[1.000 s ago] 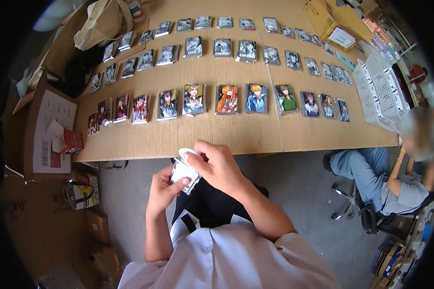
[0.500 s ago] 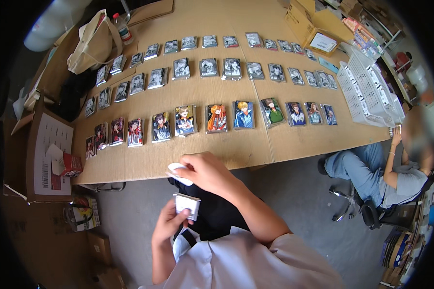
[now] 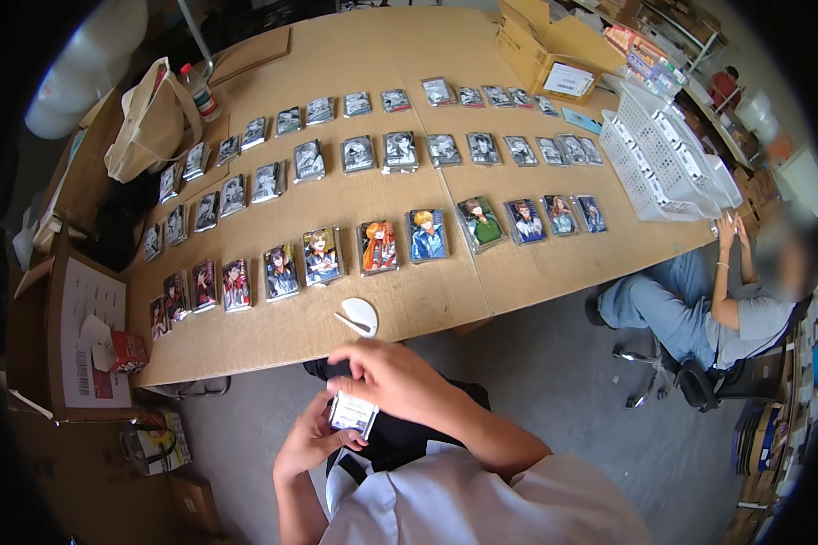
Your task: The person opens a small red box, removes a stack of collectible cards, and places them on a table. They then pick up individual cards, insert each into a clear protective sleeve, and arrange the sleeved cards in rows on the table.
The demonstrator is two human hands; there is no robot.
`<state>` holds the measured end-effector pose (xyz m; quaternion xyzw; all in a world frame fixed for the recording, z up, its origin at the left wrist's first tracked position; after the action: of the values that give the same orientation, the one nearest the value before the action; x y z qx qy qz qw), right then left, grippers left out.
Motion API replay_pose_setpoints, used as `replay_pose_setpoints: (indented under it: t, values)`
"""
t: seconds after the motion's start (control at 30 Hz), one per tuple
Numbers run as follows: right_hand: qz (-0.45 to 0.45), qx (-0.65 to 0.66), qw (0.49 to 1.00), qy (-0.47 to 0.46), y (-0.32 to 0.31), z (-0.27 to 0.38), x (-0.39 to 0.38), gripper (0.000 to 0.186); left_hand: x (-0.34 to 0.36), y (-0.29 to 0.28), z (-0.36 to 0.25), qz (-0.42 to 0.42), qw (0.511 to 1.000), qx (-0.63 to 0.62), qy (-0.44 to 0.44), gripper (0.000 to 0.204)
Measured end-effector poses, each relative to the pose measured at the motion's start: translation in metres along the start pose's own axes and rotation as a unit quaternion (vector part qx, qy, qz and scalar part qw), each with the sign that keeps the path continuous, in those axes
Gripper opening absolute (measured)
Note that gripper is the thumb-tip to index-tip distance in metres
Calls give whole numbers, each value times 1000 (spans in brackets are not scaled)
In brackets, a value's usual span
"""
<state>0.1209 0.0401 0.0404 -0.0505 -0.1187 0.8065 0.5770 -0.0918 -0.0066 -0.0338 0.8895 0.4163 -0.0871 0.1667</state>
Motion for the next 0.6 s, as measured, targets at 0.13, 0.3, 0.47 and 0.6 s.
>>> replay_pose_setpoints:
  t: [0.13, 0.3, 0.47, 0.6]
  values:
    - [-34, 19, 998, -39, -9, -5, -12, 18, 11, 10, -6, -20, 999, 23, 31, 67]
    - [2, 99, 994, 47, -26, -11, -23, 20, 8, 10, -1, -74, 997, -16, 35, 53]
    - [-21, 191, 978, 81, -19, -26, -33, 16, 0, 10, 13, -107, 992, -30, 52, 44]
    - [-41, 271, 958, 87, -17, -31, -38, 15, -2, 14, 21, -153, 980, -44, 120, 37]
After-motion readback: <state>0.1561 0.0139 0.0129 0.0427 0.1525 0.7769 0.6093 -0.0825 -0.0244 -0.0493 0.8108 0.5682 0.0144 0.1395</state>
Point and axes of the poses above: each hand's wrist, its own x-axis towards the middle knuckle, its own y-axis out of the palm, z = x × y, the point moved 3 cm from there along x, towards the middle knuckle, and after that the axes turned 9 degrees about x, right-handed, at the moved point
